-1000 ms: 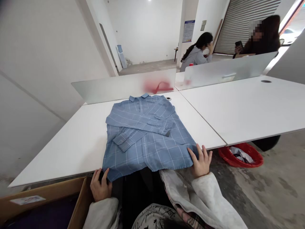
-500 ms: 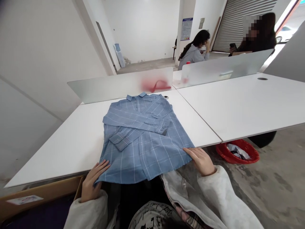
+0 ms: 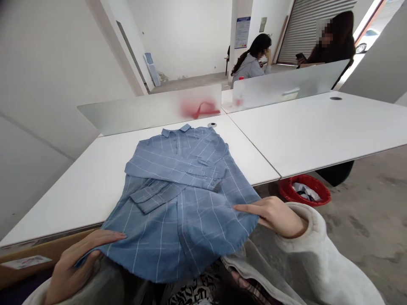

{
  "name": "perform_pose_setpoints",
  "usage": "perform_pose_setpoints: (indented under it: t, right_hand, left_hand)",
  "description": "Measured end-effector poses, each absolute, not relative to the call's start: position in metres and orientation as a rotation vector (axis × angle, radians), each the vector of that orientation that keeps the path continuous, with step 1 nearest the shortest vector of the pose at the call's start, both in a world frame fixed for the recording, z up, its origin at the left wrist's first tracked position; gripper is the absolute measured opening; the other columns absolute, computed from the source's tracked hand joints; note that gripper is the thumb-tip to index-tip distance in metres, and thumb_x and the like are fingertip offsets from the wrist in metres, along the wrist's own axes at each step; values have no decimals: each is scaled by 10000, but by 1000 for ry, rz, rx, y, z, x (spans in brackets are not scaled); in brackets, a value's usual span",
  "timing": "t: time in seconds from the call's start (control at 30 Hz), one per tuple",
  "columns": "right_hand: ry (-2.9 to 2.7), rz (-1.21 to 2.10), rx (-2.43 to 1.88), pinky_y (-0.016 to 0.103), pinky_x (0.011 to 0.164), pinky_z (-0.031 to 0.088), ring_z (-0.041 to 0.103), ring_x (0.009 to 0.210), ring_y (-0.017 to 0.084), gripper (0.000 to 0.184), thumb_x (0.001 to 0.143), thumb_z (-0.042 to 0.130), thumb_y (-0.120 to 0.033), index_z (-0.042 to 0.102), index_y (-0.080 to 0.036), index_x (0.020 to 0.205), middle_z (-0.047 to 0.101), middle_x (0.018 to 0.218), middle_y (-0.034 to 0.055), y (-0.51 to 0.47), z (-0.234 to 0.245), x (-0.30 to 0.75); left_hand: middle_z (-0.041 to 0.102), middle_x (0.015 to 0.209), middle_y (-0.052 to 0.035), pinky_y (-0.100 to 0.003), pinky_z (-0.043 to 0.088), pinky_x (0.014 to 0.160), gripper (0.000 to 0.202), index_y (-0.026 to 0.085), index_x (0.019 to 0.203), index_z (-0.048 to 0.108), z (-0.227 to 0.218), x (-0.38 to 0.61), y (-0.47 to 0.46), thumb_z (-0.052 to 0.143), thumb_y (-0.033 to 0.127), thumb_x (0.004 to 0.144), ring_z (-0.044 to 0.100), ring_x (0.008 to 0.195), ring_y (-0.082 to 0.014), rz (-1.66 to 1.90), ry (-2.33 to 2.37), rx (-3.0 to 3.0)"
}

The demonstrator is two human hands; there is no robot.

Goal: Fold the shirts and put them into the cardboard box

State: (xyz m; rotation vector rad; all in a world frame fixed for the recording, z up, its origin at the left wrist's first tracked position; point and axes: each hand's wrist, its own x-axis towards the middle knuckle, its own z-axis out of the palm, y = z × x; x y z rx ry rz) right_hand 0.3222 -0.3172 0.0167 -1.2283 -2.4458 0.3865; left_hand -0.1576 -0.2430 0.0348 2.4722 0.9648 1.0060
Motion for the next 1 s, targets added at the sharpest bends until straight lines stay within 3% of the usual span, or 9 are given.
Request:
perform_pose_setpoints:
  t: [0.17,0.3,0.5,0.63,0.73,0.8,0.9,0.97,1.0]
  right_hand:
    - [-2565,742,-1127,238,717,519,692,846,159,424,986,288,-377,541,-275,1310,716,1022,62,-323,43,324]
    - [-2558,869,-1097,241,730,524,694,847,161,444,985,277,-412,580,-241,1261,705,1054,77,-299,64,325]
    - [-2479,874,-1134,236,737,500,675,821,162,462,960,326,-481,664,-181,1057,708,952,94,-228,114,334]
    - [-2342,583,-1269,263,760,468,636,832,181,459,888,441,-558,682,-170,930,696,904,64,-142,138,348]
    - [-2242,384,-1415,268,674,438,594,731,180,523,819,489,-642,674,-154,854,669,791,33,-50,133,354]
    - [-2198,277,-1511,271,694,430,586,765,188,522,835,478,-627,666,-146,911,671,843,41,12,114,352]
    - [-2106,140,-1933,295,784,433,603,909,224,422,886,490,-463,620,-121,1096,662,1034,123,82,65,339]
    - [-2124,187,-2024,320,816,442,608,974,255,435,843,577,-398,597,-112,1170,641,1113,168,104,30,331]
    - [-2155,231,-2027,320,827,447,612,988,258,450,816,616,-379,599,-118,1181,640,1127,169,108,15,330]
  left_hand:
    - [738,800,76,-224,569,653,249,396,1020,658,65,-155,-243,471,299,887,699,700,-155,990,951,2613]
    - [715,680,129,-194,548,498,194,422,878,678,85,-145,-214,541,295,826,667,519,-137,1176,1002,2688]
    - [704,658,149,-193,504,521,174,397,720,671,117,-133,-157,532,377,821,662,548,-118,1383,1317,2581]
    - [711,720,80,-208,465,601,243,286,736,664,136,-134,-83,521,467,815,658,663,-137,1434,1663,2419]
    - [720,826,7,-246,465,683,320,222,865,673,135,-136,-7,472,469,849,653,787,-179,1311,1893,2353]
    - [710,969,-70,-309,471,782,365,177,979,659,122,-136,39,416,432,884,644,912,-231,1170,2064,2341]
    - [506,1347,-197,-387,421,944,476,102,1217,545,85,-139,81,426,415,879,542,1164,-301,741,2167,2415]
    - [324,1466,-250,-407,369,1012,571,46,1297,462,57,-142,89,400,435,884,436,1279,-327,410,2143,2437]
    - [304,1476,-254,-406,355,1027,598,34,1316,439,43,-144,88,376,448,889,412,1301,-325,263,2099,2436]
